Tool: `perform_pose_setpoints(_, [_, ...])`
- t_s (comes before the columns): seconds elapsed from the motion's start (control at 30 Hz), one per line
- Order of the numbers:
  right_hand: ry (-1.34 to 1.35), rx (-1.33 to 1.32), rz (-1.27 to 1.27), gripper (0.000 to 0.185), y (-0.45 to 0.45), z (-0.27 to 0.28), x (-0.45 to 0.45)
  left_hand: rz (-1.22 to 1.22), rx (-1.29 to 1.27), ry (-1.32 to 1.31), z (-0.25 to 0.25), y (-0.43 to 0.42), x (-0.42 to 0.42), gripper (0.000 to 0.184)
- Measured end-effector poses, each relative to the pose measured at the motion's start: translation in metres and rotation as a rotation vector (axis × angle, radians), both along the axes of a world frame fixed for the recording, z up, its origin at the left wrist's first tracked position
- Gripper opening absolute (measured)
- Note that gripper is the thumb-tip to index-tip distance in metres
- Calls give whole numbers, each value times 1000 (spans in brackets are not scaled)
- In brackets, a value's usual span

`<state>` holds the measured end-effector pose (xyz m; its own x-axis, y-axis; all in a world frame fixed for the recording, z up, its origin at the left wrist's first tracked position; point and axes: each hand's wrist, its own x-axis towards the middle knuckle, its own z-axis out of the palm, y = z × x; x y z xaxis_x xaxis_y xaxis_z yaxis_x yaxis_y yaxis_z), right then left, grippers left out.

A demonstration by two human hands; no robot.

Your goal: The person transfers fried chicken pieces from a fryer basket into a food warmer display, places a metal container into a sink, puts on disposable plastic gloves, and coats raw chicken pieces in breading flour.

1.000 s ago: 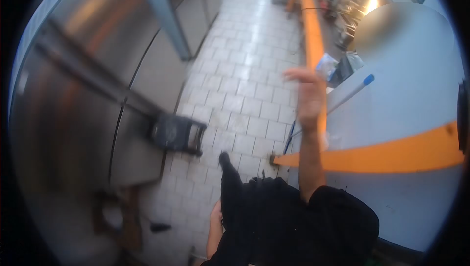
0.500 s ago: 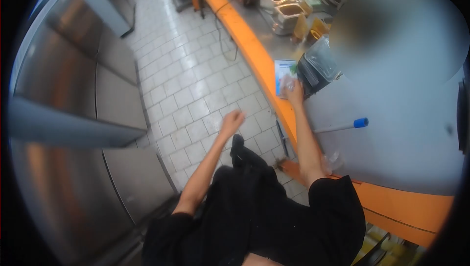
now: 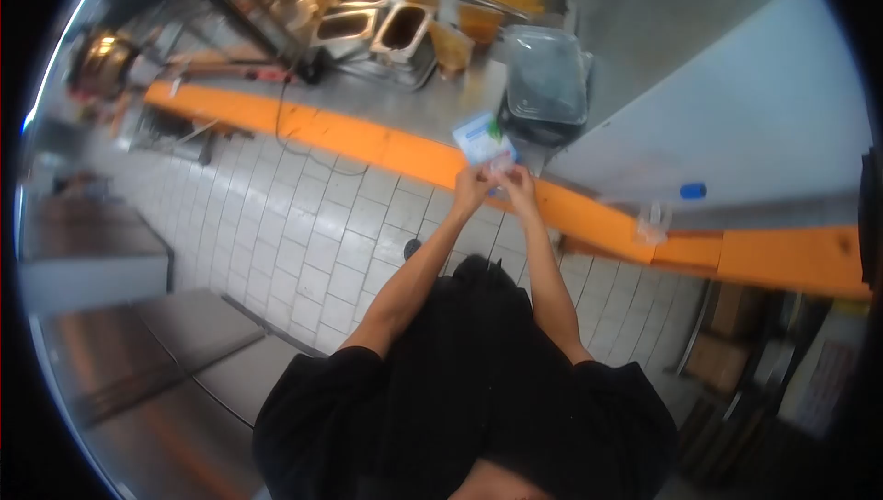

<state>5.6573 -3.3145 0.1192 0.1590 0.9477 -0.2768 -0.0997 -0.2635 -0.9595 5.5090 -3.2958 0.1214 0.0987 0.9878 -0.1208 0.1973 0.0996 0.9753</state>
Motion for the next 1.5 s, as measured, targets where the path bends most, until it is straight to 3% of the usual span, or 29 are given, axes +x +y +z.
perform_pose_setpoints(0.07, [2,-71,-52,38,6,-5,1,-148,63,87,-6,14,-24,16])
perform_pose_setpoints(0.13, [10,-155,-69,38,8,-21,-3,-17,-169,-309,-22,14,-47,27])
perform_pose_setpoints(0.2, [-80,-4,-153,32,12,-28,-17,-47,-214,-322,-17,17,-61,28])
perform_pose_setpoints(0.33, [-160,-53,-252,28,24,-9,-46,-67,-313,-344,-3,34,-55,29])
perform_pose_setpoints(0.4, [-476,-19,-227,46,23,-7,-48,-118,-296,-284,-9,49,-51,28])
perform_pose_setpoints(0.5, [-504,-145,-111,54,30,-14,-36,-132,-316,-220,0,59,-47,25])
perform_pose_setpoints(0.57, [-510,-169,-123,54,33,-18,-36,-104,-356,-207,11,58,-48,23])
perform_pose_setpoints(0.63, [-520,-194,-128,54,35,-13,-38,-50,-574,-339,22,57,-48,20])
perform_pose_setpoints(0.67, [-659,-161,-148,50,37,-7,-42,-47,-578,-326,22,58,-49,20])
perform_pose_setpoints(0.7, [-796,-128,-167,46,36,0,-46,-49,-568,-328,22,57,-51,20])
perform_pose_setpoints(0.77, [-783,-165,-109,41,38,12,-40,-42,-561,-322,25,53,-52,20])
perform_pose_setpoints(0.93, [-846,-218,-117,29,57,-1,-43,92,-158,-459,63,32,-55,23])
perform_pose_setpoints(0.97, [-912,-230,-114,26,59,-6,-41,91,-160,-452,86,35,-61,23])
perform_pose_setpoints(1.03, [-975,-243,-109,23,60,-12,-44,184,115,-412,137,46,-79,24])
perform_pose_setpoints(1.13, [-960,-16,-94,22,75,0,-66,37,37,-212,119,67,-123,25])
perform_pose_setpoints(1.2, [-336,37,-232,23,86,27,-87,58,-19,-217,85,75,-130,25])
perform_pose_setpoints(1.23, [-340,50,-225,23,88,26,-102,69,-83,-221,69,78,-134,25])
perform_pose_setpoints(1.3, [-358,436,-176,30,96,22,-131,75,-163,-278,53,83,-145,24])
perform_pose_setpoints(1.33, [-290,428,-39,33,100,24,-142,73,-261,-324,46,84,-152,24])
perform_pose_setpoints(1.37, [-294,434,-32,33,105,24,-150,78,-255,-330,35,83,-158,24])
perform_pose_setpoints(1.43, [-876,478,106,30,119,24,-168,152,-169,-478,20,82,-170,20])
perform_pose_setpoints(1.5, [-955,461,183,29,121,28,-173,269,-122,-620,40,75,-176,21])
